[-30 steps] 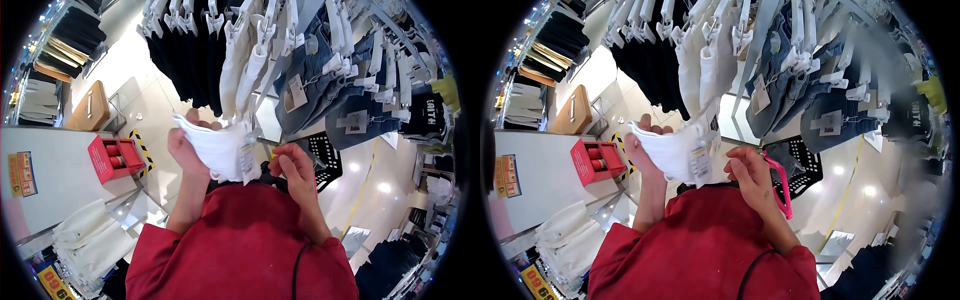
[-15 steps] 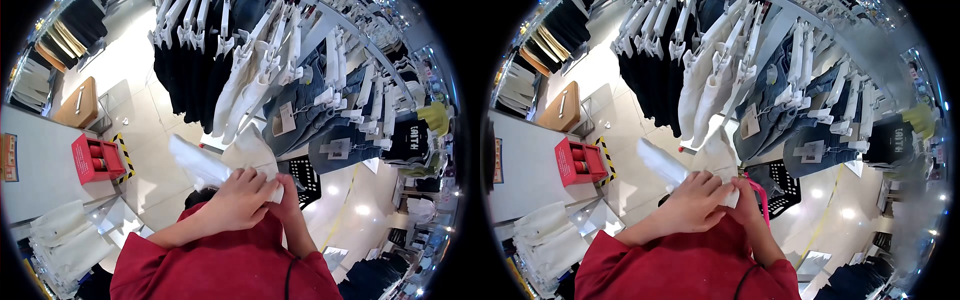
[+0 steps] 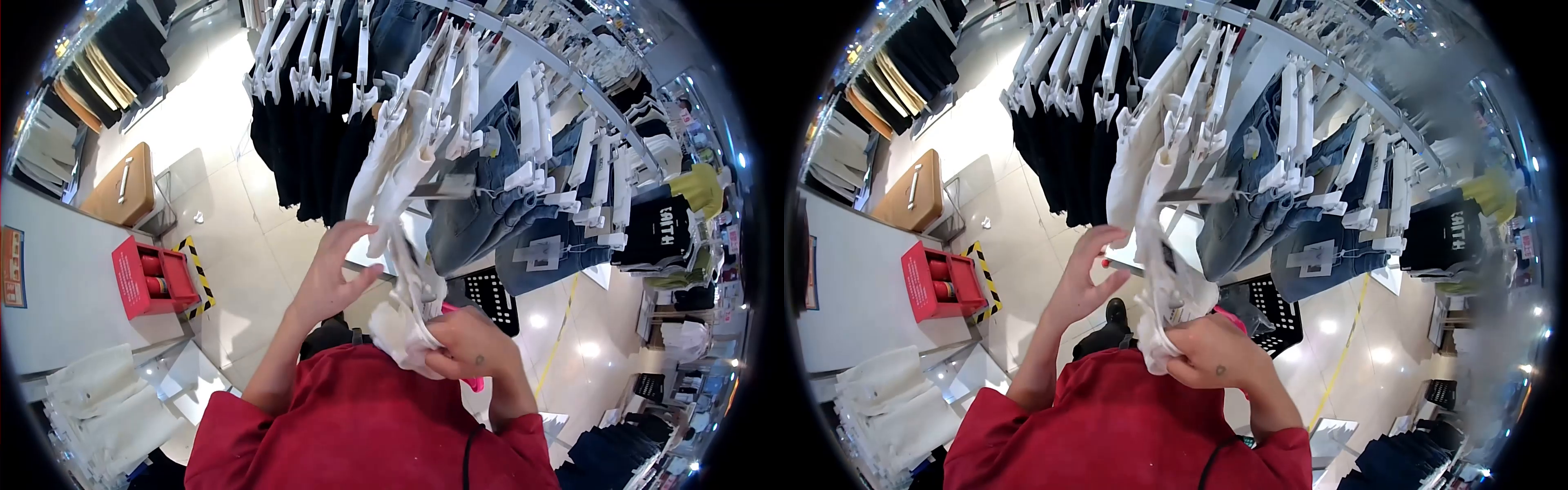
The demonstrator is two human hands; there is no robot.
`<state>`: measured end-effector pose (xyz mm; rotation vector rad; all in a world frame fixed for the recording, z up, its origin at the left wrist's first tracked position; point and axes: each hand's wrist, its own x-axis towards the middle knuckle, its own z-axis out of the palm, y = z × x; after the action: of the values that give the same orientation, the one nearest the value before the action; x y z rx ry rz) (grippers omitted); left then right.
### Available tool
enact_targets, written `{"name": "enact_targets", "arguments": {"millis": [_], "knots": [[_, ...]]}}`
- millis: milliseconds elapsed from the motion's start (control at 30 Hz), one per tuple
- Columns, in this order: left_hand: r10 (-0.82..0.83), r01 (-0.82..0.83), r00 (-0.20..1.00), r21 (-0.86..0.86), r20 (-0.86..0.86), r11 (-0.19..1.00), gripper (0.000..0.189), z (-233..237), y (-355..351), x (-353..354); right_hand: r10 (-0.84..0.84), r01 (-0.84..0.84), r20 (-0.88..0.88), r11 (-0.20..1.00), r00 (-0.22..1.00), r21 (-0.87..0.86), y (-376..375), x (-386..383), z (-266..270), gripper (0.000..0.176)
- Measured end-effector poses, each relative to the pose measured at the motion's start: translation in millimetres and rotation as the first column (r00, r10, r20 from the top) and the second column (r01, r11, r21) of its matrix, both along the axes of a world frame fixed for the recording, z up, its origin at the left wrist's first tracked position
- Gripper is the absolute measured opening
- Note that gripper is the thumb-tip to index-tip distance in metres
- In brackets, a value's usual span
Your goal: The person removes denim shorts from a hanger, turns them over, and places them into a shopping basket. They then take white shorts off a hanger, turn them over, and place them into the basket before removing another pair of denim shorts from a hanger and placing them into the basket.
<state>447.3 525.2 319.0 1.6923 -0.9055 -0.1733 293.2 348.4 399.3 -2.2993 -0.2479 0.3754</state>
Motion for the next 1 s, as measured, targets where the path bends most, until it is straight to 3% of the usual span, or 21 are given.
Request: {"name": "enact_targets", "arguments": {"millis": [67,133,167,267,333,400,433,467,500,533,600,633,733,767,800,833,867,967,1000], "knots": [[-0.154,0.146,0.984,0.095,0.088,0.985,0.058,16,-2,6,0.050,-0.051,-0.034,0.998,0.998,-0.037,0,0,19,0.013],[-0.284,0.269,0.952,0.129,0.115,0.954,0.062,33,-7,9,0.013,-0.007,0.089,0.998,0.996,-0.068,-3,-1,44,0.010],[-0.404,0.396,0.913,0.104,0.066,0.912,0.069,28,-6,14,-0.009,0.008,0.117,1.000,0.993,0.005,-10,-6,51,0.008],[-0.403,0.397,0.915,0.139,0.015,0.907,0.075,27,-3,16,-0.087,0.039,0.264,0.983,0.961,0.182,-39,-28,62,0.015],[-0.252,0.190,0.933,0.243,0.256,0.951,0.081,21,-6,19,-0.127,0.041,0.307,0.961,0.943,0.273,-50,-47,68,0.016],[-0.315,0.311,0.945,0.057,0.088,0.949,0.058,9,-15,25,-0.240,0.073,0.507,0.942,0.828,0.328,-52,-60,58,0.012],[-0.397,0.400,0.913,0.012,-0.087,0.916,0.048,-2,-19,25,-0.258,0.109,0.492,0.944,0.832,0.310,-55,-68,60,0.013],[-0.471,0.475,0.845,-0.047,-0.255,0.879,0.038,-14,-23,24,-0.275,0.145,0.476,0.945,0.835,0.292,-58,-75,62,0.015],[-0.532,0.535,0.745,-0.116,-0.403,0.837,0.028,-21,-29,24,-0.260,0.190,0.351,0.957,0.899,0.221,-71,-80,74,0.017],[-0.486,0.489,0.787,-0.096,-0.379,0.867,0.024,-17,-35,20,-0.253,0.224,0.215,0.963,0.943,0.148,-81,-85,80,0.019],[-0.382,0.385,0.860,-0.060,-0.337,0.921,0.020,-2,-42,6,-0.711,0.707,0.233,0.698,0.664,0.115,-85,-93,73,0.021],[-0.334,0.338,0.850,-0.065,-0.408,0.939,0.020,2,-43,2,-0.874,0.875,0.059,0.480,0.483,-0.066,-86,-97,79,0.025],[-0.240,0.177,0.898,-0.196,-0.368,0.965,0.019,18,-64,-31,-0.937,0.961,0.232,0.275,0.261,0.028,-70,-93,25,0.030],[-0.228,0.165,0.900,-0.194,-0.371,0.967,0.019,21,-72,-45,-0.926,0.947,0.221,0.320,0.306,0.028,-57,-88,5,0.033],[-0.300,0.255,0.862,-0.163,-0.408,0.953,0.019,31,-78,-59,-0.914,0.933,0.210,0.359,0.346,0.030,-41,-81,-12,0.036],[-0.318,0.305,0.849,-0.099,-0.421,0.947,0.019,41,-85,-76,-0.933,0.911,0.087,0.359,0.349,0.201,-22,-71,-26,0.037],[-0.348,0.340,0.898,-0.078,-0.269,0.937,0.020,29,-94,-88,-0.929,0.869,-0.036,0.331,0.368,0.367,-8,-64,-37,0.039],[-0.360,0.353,0.929,-0.088,-0.082,0.931,0.027,31,-97,-102,-0.922,0.630,-0.266,-0.032,0.281,0.776,4,-55,-57,0.048],[-0.393,0.390,0.919,-0.073,-0.022,0.918,0.029,37,-93,-105,-0.822,0.488,-0.464,-0.272,0.330,0.829,3,-58,-51,0.048]]}}
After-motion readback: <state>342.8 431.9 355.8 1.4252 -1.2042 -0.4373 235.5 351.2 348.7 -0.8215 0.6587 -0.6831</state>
